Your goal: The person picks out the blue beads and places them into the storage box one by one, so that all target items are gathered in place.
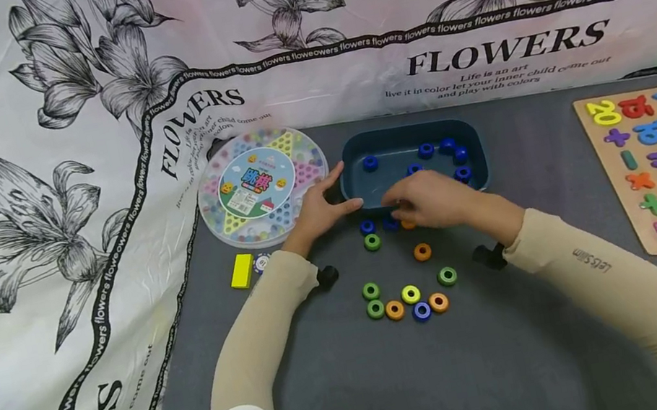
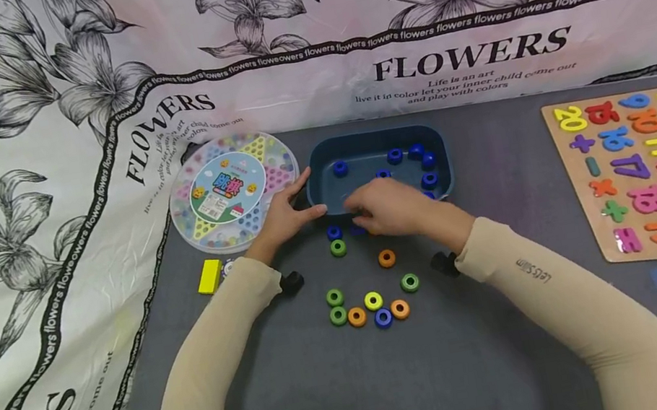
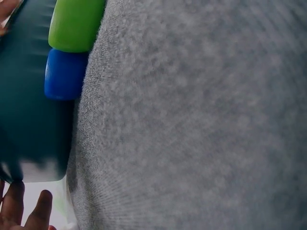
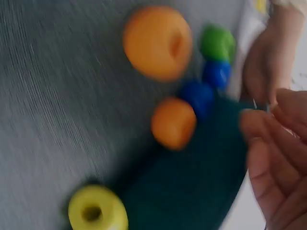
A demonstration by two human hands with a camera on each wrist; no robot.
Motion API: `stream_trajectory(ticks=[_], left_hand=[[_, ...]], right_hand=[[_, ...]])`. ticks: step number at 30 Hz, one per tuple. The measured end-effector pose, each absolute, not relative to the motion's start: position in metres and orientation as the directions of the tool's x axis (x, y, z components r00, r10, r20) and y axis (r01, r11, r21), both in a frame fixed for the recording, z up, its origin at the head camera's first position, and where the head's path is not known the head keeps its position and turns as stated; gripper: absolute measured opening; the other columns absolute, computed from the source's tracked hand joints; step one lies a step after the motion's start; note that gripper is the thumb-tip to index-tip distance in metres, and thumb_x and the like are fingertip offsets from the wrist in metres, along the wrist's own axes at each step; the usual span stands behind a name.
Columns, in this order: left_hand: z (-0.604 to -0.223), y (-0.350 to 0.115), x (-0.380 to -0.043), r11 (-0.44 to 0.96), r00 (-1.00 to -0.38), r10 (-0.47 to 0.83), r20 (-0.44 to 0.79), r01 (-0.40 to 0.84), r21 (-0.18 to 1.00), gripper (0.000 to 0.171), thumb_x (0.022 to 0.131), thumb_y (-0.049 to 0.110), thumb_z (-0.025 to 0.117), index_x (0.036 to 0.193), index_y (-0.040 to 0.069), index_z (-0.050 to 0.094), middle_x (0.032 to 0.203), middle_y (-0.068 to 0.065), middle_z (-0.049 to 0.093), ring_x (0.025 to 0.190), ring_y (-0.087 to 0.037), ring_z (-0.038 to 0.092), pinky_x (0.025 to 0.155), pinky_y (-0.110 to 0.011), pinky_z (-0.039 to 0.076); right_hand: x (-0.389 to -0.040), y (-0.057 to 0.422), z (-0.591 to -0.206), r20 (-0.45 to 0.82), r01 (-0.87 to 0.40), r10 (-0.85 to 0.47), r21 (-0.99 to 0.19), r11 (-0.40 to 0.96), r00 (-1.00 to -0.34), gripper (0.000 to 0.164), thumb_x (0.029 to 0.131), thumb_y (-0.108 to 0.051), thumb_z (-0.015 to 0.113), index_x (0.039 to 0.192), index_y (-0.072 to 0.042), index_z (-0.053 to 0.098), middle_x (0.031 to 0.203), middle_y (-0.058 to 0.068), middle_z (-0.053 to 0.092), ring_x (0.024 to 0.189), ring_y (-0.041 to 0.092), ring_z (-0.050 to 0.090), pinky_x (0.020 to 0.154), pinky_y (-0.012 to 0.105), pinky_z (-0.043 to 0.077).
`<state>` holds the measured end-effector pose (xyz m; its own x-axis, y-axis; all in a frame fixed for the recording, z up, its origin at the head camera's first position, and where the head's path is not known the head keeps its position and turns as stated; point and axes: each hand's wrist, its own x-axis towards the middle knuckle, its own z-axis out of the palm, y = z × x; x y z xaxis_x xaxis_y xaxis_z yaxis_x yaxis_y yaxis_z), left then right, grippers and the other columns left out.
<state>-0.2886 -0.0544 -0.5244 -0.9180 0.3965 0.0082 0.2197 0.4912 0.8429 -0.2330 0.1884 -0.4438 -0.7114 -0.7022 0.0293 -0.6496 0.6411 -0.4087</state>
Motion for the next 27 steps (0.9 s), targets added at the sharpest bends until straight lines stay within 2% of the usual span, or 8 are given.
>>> stream_trajectory(ticks=[2, 5, 9, 11, 15, 18, 24, 27], left_hand=[[-0.524, -0.055, -0.288, 0.489, -0.918, 0.396, 0.012, 0.222, 0.844, 0.082, 0.077, 0.038, 0.074, 0.146, 0.031, 0.029, 0.151, 0.008, 0.029, 0.140, -0.011, 0.028, 0.115, -0.035, 0.024], [-0.524, -0.055, -0.288, 0.492, -0.919, 0.395, 0.008, 0.219, 0.843, 0.083, 0.077, 0.040, 0.074, 0.146, 0.032, 0.029, 0.151, 0.009, 0.028, 0.140, -0.012, 0.027, 0.115, -0.036, 0.025], [-0.525, -0.055, -0.287, 0.494, -0.919, 0.394, 0.007, 0.218, 0.841, 0.084, 0.076, 0.042, 0.074, 0.146, 0.032, 0.028, 0.152, 0.008, 0.028, 0.140, -0.012, 0.028, 0.114, -0.035, 0.026], [-0.524, -0.054, -0.288, 0.487, -0.920, 0.393, 0.015, 0.222, 0.845, 0.084, 0.076, 0.042, 0.074, 0.146, 0.030, 0.029, 0.151, 0.007, 0.029, 0.140, -0.013, 0.028, 0.114, -0.035, 0.027], [-0.524, -0.053, -0.287, 0.481, -0.917, 0.398, 0.015, 0.222, 0.848, 0.084, 0.076, 0.042, 0.074, 0.146, 0.028, 0.030, 0.151, 0.007, 0.029, 0.140, -0.014, 0.028, 0.114, -0.036, 0.027], [-0.525, -0.052, -0.287, 0.491, -0.918, 0.396, 0.004, 0.215, 0.845, 0.084, 0.076, 0.042, 0.074, 0.146, 0.029, 0.030, 0.151, 0.008, 0.029, 0.140, -0.014, 0.028, 0.114, -0.036, 0.027], [-0.526, -0.055, -0.288, 0.502, -0.928, 0.372, 0.007, 0.207, 0.839, 0.083, 0.076, 0.043, 0.074, 0.145, 0.032, 0.030, 0.151, 0.009, 0.030, 0.140, -0.013, 0.028, 0.114, -0.035, 0.027], [-0.525, -0.055, -0.288, 0.498, -0.926, 0.376, 0.000, 0.203, 0.843, 0.084, 0.075, 0.044, 0.074, 0.146, 0.032, 0.030, 0.151, 0.009, 0.029, 0.140, -0.014, 0.028, 0.114, -0.036, 0.026]], right_hand=[[-0.225, 0.176, -0.453, -0.042, -0.665, -0.725, -0.365, 0.652, -0.688, 0.027, 0.086, -0.016, 0.066, 0.113, -0.009, 0.067, 0.105, 0.007, 0.070, 0.081, 0.016, 0.066, 0.073, 0.036, 0.054], [-0.214, 0.162, -0.471, -0.075, -0.688, -0.711, -0.199, 0.698, -0.699, 0.023, 0.088, -0.017, 0.063, 0.110, -0.010, 0.067, 0.100, 0.005, 0.069, 0.075, 0.018, 0.064, 0.067, 0.037, 0.054], [-0.204, 0.150, -0.487, 0.012, -0.666, -0.666, 0.026, 0.746, -0.746, 0.019, 0.089, -0.013, 0.060, 0.106, -0.007, 0.067, 0.091, 0.008, 0.065, 0.067, 0.021, 0.061, 0.058, 0.038, 0.053], [-0.200, 0.146, -0.490, 0.044, -0.644, -0.647, 0.063, 0.763, -0.762, 0.018, 0.088, -0.012, 0.062, 0.105, -0.006, 0.067, 0.091, 0.009, 0.063, 0.066, 0.021, 0.061, 0.056, 0.038, 0.053], [-0.196, 0.143, -0.492, 0.021, -0.604, -0.605, 0.046, 0.796, -0.796, 0.021, 0.083, -0.011, 0.068, 0.103, -0.006, 0.068, 0.094, 0.010, 0.061, 0.068, 0.021, 0.059, 0.058, 0.036, 0.053], [-0.195, 0.144, -0.492, -0.002, -0.582, -0.582, 0.007, 0.813, -0.813, 0.023, 0.079, -0.010, 0.072, 0.102, -0.007, 0.069, 0.096, 0.009, 0.061, 0.073, 0.022, 0.059, 0.063, 0.037, 0.053], [-0.195, 0.146, -0.497, -0.036, -0.597, -0.601, -0.086, 0.798, -0.798, 0.022, 0.086, -0.002, 0.063, 0.107, -0.004, 0.068, 0.093, 0.012, 0.058, 0.073, 0.022, 0.060, 0.065, 0.035, 0.054], [-0.196, 0.148, -0.497, -0.079, -0.609, -0.621, -0.138, 0.781, -0.780, 0.025, 0.085, 0.001, 0.062, 0.109, -0.004, 0.067, 0.091, 0.011, 0.058, 0.075, 0.021, 0.060, 0.068, 0.035, 0.053]])
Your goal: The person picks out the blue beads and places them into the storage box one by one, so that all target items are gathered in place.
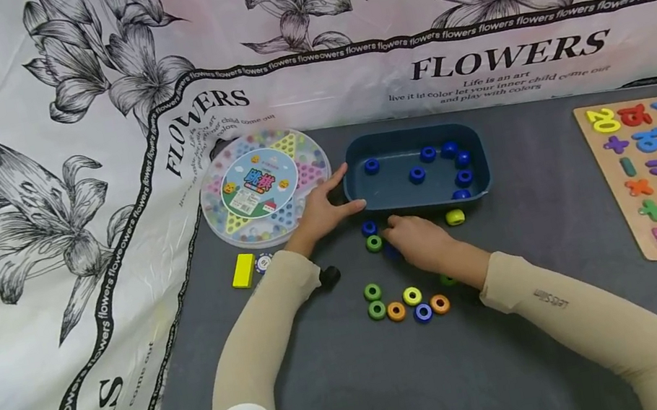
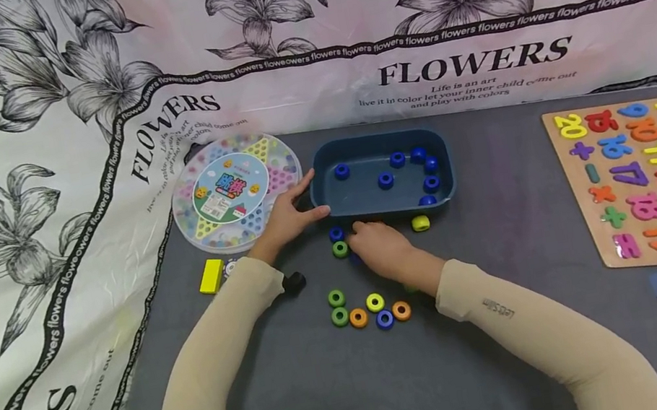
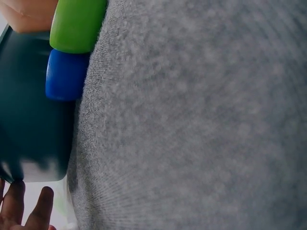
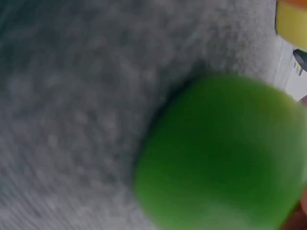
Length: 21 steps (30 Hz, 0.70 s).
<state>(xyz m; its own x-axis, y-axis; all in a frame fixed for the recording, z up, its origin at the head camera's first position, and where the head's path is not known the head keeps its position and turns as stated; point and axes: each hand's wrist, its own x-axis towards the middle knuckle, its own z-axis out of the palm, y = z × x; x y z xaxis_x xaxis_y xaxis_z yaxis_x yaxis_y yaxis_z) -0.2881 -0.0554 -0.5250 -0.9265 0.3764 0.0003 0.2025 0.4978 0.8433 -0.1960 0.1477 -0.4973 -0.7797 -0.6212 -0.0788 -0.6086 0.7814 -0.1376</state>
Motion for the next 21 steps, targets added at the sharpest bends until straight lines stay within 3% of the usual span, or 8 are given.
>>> stream_trajectory(ticks=[8, 15, 21], left_hand=[[-0.524, -0.055, -0.288, 0.512, -0.928, 0.373, -0.014, 0.193, 0.837, 0.083, 0.076, 0.042, 0.074, 0.146, 0.032, 0.029, 0.151, 0.009, 0.029, 0.141, -0.015, 0.028, 0.114, -0.037, 0.026], [-0.524, -0.054, -0.287, 0.504, -0.926, 0.377, -0.013, 0.193, 0.842, 0.083, 0.076, 0.043, 0.074, 0.145, 0.035, 0.029, 0.151, 0.011, 0.028, 0.140, -0.012, 0.027, 0.114, -0.035, 0.025], [-0.527, -0.055, -0.287, 0.483, -0.925, 0.380, 0.003, 0.201, 0.852, 0.083, 0.076, 0.042, 0.075, 0.145, 0.034, 0.030, 0.151, 0.009, 0.030, 0.139, -0.013, 0.029, 0.113, -0.035, 0.028]], right_hand=[[-0.199, 0.155, -0.490, -0.169, -0.594, -0.658, -0.309, 0.743, -0.734, 0.041, 0.085, -0.006, 0.061, 0.127, -0.004, 0.057, 0.103, 0.010, 0.059, 0.081, 0.017, 0.059, 0.075, 0.034, 0.052], [-0.193, 0.155, -0.490, -0.188, -0.599, -0.660, -0.296, 0.744, -0.727, 0.057, 0.079, -0.029, 0.073, 0.128, -0.004, 0.056, 0.106, 0.009, 0.055, 0.085, 0.019, 0.056, 0.076, 0.036, 0.051], [-0.188, 0.149, -0.499, -0.094, -0.593, -0.638, -0.285, 0.753, -0.764, 0.043, 0.081, -0.033, 0.072, 0.115, -0.008, 0.064, 0.096, 0.004, 0.057, 0.077, 0.015, 0.055, 0.065, 0.032, 0.050]])
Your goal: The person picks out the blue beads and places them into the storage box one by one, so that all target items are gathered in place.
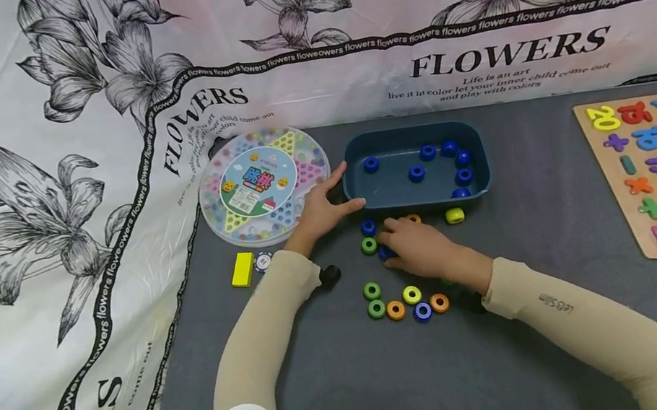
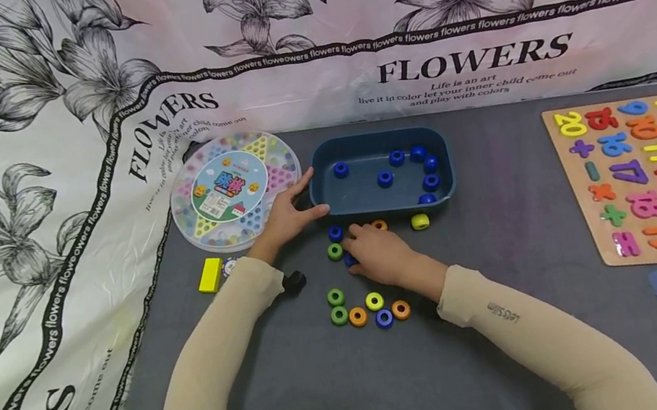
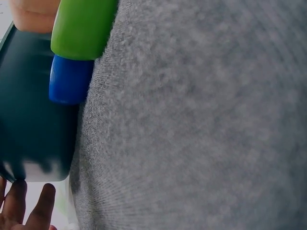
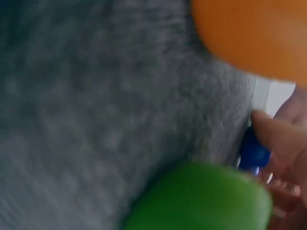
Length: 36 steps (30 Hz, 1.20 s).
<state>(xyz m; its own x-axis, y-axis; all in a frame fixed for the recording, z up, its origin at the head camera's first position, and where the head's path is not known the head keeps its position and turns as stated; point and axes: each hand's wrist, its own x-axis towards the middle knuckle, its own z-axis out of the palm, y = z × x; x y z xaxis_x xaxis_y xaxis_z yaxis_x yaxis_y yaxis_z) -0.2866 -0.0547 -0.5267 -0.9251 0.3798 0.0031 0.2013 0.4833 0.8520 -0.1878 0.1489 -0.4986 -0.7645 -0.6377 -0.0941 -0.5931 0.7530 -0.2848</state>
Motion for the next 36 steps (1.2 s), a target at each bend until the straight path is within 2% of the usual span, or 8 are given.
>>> stream_trajectory(ticks=[5, 12, 16, 22, 25, 28, 32, 36], left_hand=[[-0.530, -0.056, -0.286, 0.486, -0.926, 0.378, -0.003, 0.196, 0.851, 0.084, 0.075, 0.046, 0.074, 0.145, 0.033, 0.030, 0.151, 0.009, 0.030, 0.139, -0.014, 0.030, 0.113, -0.035, 0.027], [-0.527, -0.059, -0.287, 0.479, -0.929, 0.370, 0.008, 0.198, 0.855, 0.083, 0.075, 0.044, 0.074, 0.145, 0.032, 0.031, 0.151, 0.009, 0.031, 0.139, -0.014, 0.030, 0.114, -0.036, 0.025], [-0.529, -0.061, -0.287, 0.473, -0.926, 0.377, 0.005, 0.197, 0.859, 0.084, 0.075, 0.045, 0.074, 0.146, 0.030, 0.030, 0.151, 0.011, 0.029, 0.140, -0.013, 0.027, 0.115, -0.036, 0.022], [-0.530, -0.061, -0.287, 0.469, -0.923, 0.384, 0.006, 0.201, 0.860, 0.085, 0.075, 0.045, 0.074, 0.146, 0.028, 0.030, 0.151, 0.009, 0.029, 0.140, -0.014, 0.027, 0.115, -0.038, 0.023], [-0.531, -0.060, -0.288, 0.472, -0.923, 0.386, -0.001, 0.197, 0.859, 0.086, 0.074, 0.047, 0.074, 0.146, 0.029, 0.030, 0.151, 0.010, 0.029, 0.140, -0.014, 0.027, 0.115, -0.037, 0.023], [-0.531, -0.059, -0.288, 0.473, -0.923, 0.386, -0.006, 0.192, 0.860, 0.086, 0.074, 0.047, 0.074, 0.146, 0.031, 0.029, 0.151, 0.011, 0.029, 0.140, -0.013, 0.027, 0.115, -0.037, 0.023], [-0.528, -0.057, -0.287, 0.474, -0.924, 0.383, -0.012, 0.186, 0.860, 0.084, 0.075, 0.044, 0.074, 0.145, 0.034, 0.029, 0.151, 0.011, 0.028, 0.141, -0.013, 0.027, 0.115, -0.038, 0.023], [-0.525, -0.055, -0.287, 0.480, -0.923, 0.384, -0.013, 0.187, 0.857, 0.083, 0.076, 0.043, 0.074, 0.145, 0.037, 0.029, 0.151, 0.011, 0.029, 0.140, -0.013, 0.027, 0.115, -0.037, 0.023]], right_hand=[[-0.193, 0.155, -0.486, -0.044, -0.577, -0.639, -0.383, 0.721, -0.768, 0.036, 0.083, -0.029, 0.070, 0.115, -0.011, 0.064, 0.104, 0.001, 0.067, 0.088, 0.016, 0.064, 0.077, 0.036, 0.053], [-0.223, 0.179, -0.455, 0.103, -0.591, -0.602, -0.382, 0.711, -0.792, 0.039, 0.084, -0.029, 0.069, 0.116, -0.008, 0.064, 0.094, 0.004, 0.057, 0.073, 0.014, 0.052, 0.064, 0.029, 0.045], [-0.248, 0.203, -0.447, 0.071, -0.502, -0.520, -0.398, 0.768, -0.851, 0.043, 0.085, -0.029, 0.068, 0.121, -0.006, 0.061, 0.109, 0.012, 0.061, 0.094, 0.026, 0.058, 0.078, 0.040, 0.049], [-0.281, 0.240, -0.437, 0.003, -0.302, -0.338, -0.457, 0.837, -0.941, 0.050, 0.088, -0.029, 0.065, 0.132, -0.010, 0.053, 0.107, 0.018, 0.066, 0.066, 0.032, 0.056, 0.060, 0.039, 0.043], [-0.289, 0.251, -0.436, -0.016, -0.244, -0.283, -0.458, 0.855, -0.959, 0.052, 0.090, -0.036, 0.060, 0.133, -0.010, 0.051, 0.119, 0.020, 0.061, 0.090, 0.037, 0.059, 0.076, 0.048, 0.047], [-0.292, 0.256, -0.437, -0.045, -0.216, -0.265, -0.459, 0.862, -0.963, 0.056, 0.091, -0.043, 0.056, 0.135, -0.009, 0.049, 0.135, 0.022, 0.050, 0.116, 0.039, 0.050, 0.095, 0.056, 0.039], [-0.292, 0.257, -0.439, -0.062, -0.214, -0.270, -0.452, 0.866, -0.961, 0.060, 0.090, -0.047, 0.054, 0.136, -0.009, 0.048, 0.134, 0.022, 0.051, 0.098, 0.034, 0.055, 0.085, 0.049, 0.044], [-0.290, 0.258, -0.439, -0.041, -0.231, -0.276, -0.439, 0.869, -0.960, 0.058, 0.090, -0.045, 0.056, 0.135, -0.009, 0.049, 0.125, 0.022, 0.059, 0.071, 0.027, 0.051, 0.070, 0.039, 0.040]])
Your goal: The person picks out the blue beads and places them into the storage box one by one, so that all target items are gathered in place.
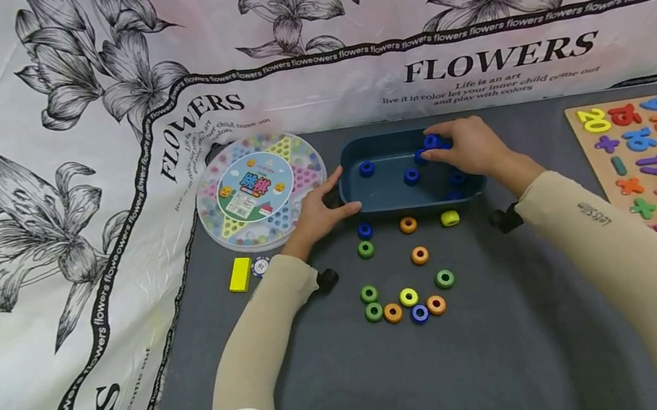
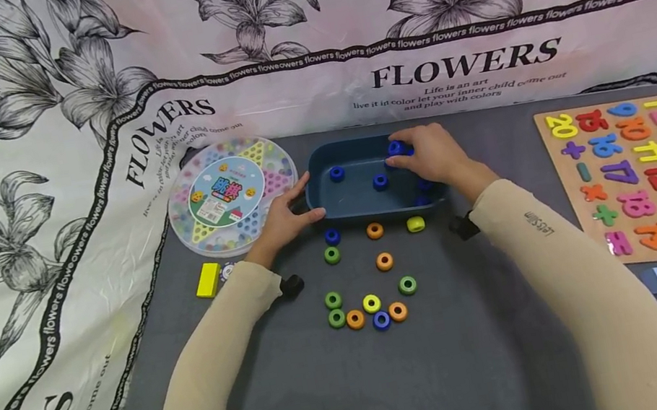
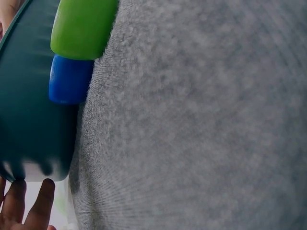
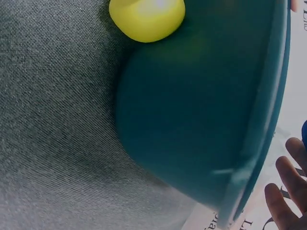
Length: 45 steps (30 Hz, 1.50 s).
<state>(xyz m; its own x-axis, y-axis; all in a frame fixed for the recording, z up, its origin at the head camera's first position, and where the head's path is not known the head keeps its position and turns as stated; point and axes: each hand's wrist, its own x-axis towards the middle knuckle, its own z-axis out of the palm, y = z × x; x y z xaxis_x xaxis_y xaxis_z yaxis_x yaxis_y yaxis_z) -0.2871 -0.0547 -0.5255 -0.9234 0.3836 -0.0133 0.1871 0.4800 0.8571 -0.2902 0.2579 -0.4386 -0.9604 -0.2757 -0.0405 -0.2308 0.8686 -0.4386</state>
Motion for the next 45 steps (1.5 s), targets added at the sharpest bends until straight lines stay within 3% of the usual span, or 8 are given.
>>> stream_trajectory(ticks=[10, 16, 21, 32, 35, 38, 42, 45], left_hand=[[-0.527, -0.057, -0.286, 0.469, -0.924, 0.382, -0.002, 0.191, 0.862, 0.084, 0.075, 0.045, 0.074, 0.145, 0.033, 0.030, 0.151, 0.011, 0.029, 0.141, -0.013, 0.026, 0.115, -0.038, 0.022], [-0.527, -0.058, -0.286, 0.475, -0.924, 0.383, -0.013, 0.185, 0.860, 0.083, 0.076, 0.045, 0.073, 0.146, 0.034, 0.029, 0.151, 0.011, 0.028, 0.141, -0.014, 0.026, 0.116, -0.040, 0.021], [-0.525, -0.057, -0.286, 0.467, -0.925, 0.380, -0.011, 0.181, 0.866, 0.083, 0.076, 0.044, 0.074, 0.146, 0.031, 0.030, 0.151, 0.010, 0.029, 0.141, -0.014, 0.026, 0.116, -0.039, 0.020], [-0.525, -0.056, -0.287, 0.469, -0.926, 0.378, -0.009, 0.184, 0.864, 0.083, 0.076, 0.045, 0.073, 0.146, 0.028, 0.031, 0.152, 0.008, 0.029, 0.141, -0.015, 0.027, 0.116, -0.041, 0.020], [-0.526, -0.056, -0.286, 0.470, -0.926, 0.379, -0.011, 0.182, 0.863, 0.084, 0.076, 0.045, 0.073, 0.146, 0.028, 0.031, 0.152, 0.008, 0.029, 0.141, -0.015, 0.026, 0.116, -0.041, 0.020], [-0.527, -0.055, -0.286, 0.475, -0.924, 0.381, -0.014, 0.183, 0.860, 0.084, 0.076, 0.046, 0.073, 0.146, 0.029, 0.030, 0.152, 0.009, 0.029, 0.141, -0.015, 0.026, 0.116, -0.040, 0.021], [-0.526, -0.055, -0.286, 0.476, -0.923, 0.385, -0.015, 0.184, 0.860, 0.084, 0.076, 0.045, 0.073, 0.146, 0.029, 0.030, 0.151, 0.010, 0.029, 0.141, -0.014, 0.027, 0.116, -0.040, 0.021], [-0.526, -0.054, -0.286, 0.470, -0.924, 0.383, -0.014, 0.182, 0.863, 0.084, 0.076, 0.044, 0.074, 0.146, 0.029, 0.030, 0.152, 0.010, 0.029, 0.141, -0.015, 0.027, 0.116, -0.041, 0.022]], right_hand=[[-0.292, 0.253, -0.429, -0.022, -0.256, -0.288, -0.403, 0.879, -0.957, 0.060, 0.089, -0.047, 0.058, 0.136, -0.011, 0.050, 0.088, 0.018, 0.066, 0.060, 0.024, 0.046, 0.062, 0.035, 0.037], [-0.291, 0.252, -0.427, -0.034, -0.257, -0.293, -0.393, 0.883, -0.956, 0.059, 0.088, -0.046, 0.059, 0.136, -0.011, 0.049, 0.107, 0.020, 0.066, 0.071, 0.025, 0.050, 0.068, 0.036, 0.039], [-0.291, 0.251, -0.427, -0.021, -0.268, -0.299, -0.388, 0.882, -0.954, 0.058, 0.088, -0.044, 0.059, 0.136, -0.012, 0.049, 0.078, 0.017, 0.064, 0.054, 0.023, 0.043, 0.059, 0.034, 0.036], [-0.291, 0.246, -0.427, 0.015, -0.326, -0.349, -0.395, 0.859, -0.937, 0.057, 0.088, -0.040, 0.062, 0.135, -0.010, 0.051, 0.102, 0.017, 0.069, 0.060, 0.021, 0.051, 0.062, 0.033, 0.039], [-0.290, 0.245, -0.429, 0.013, -0.337, -0.364, -0.410, 0.847, -0.931, 0.057, 0.087, -0.039, 0.063, 0.135, -0.009, 0.050, 0.116, 0.016, 0.065, 0.075, 0.028, 0.062, 0.072, 0.040, 0.048], [-0.287, 0.244, -0.431, 0.007, -0.337, -0.368, -0.420, 0.843, -0.930, 0.058, 0.088, -0.039, 0.062, 0.135, -0.009, 0.049, 0.129, 0.016, 0.058, 0.065, 0.026, 0.059, 0.075, 0.040, 0.047], [-0.284, 0.244, -0.435, 0.017, -0.336, -0.362, -0.419, 0.844, -0.932, 0.055, 0.090, -0.040, 0.058, 0.135, -0.010, 0.049, 0.118, 0.017, 0.064, 0.041, 0.016, 0.030, 0.063, 0.034, 0.037], [-0.280, 0.240, -0.438, 0.031, -0.348, -0.371, -0.426, 0.835, -0.928, 0.051, 0.092, -0.039, 0.055, 0.135, -0.011, 0.051, 0.099, 0.015, 0.069, 0.042, 0.017, 0.032, 0.059, 0.034, 0.036]])
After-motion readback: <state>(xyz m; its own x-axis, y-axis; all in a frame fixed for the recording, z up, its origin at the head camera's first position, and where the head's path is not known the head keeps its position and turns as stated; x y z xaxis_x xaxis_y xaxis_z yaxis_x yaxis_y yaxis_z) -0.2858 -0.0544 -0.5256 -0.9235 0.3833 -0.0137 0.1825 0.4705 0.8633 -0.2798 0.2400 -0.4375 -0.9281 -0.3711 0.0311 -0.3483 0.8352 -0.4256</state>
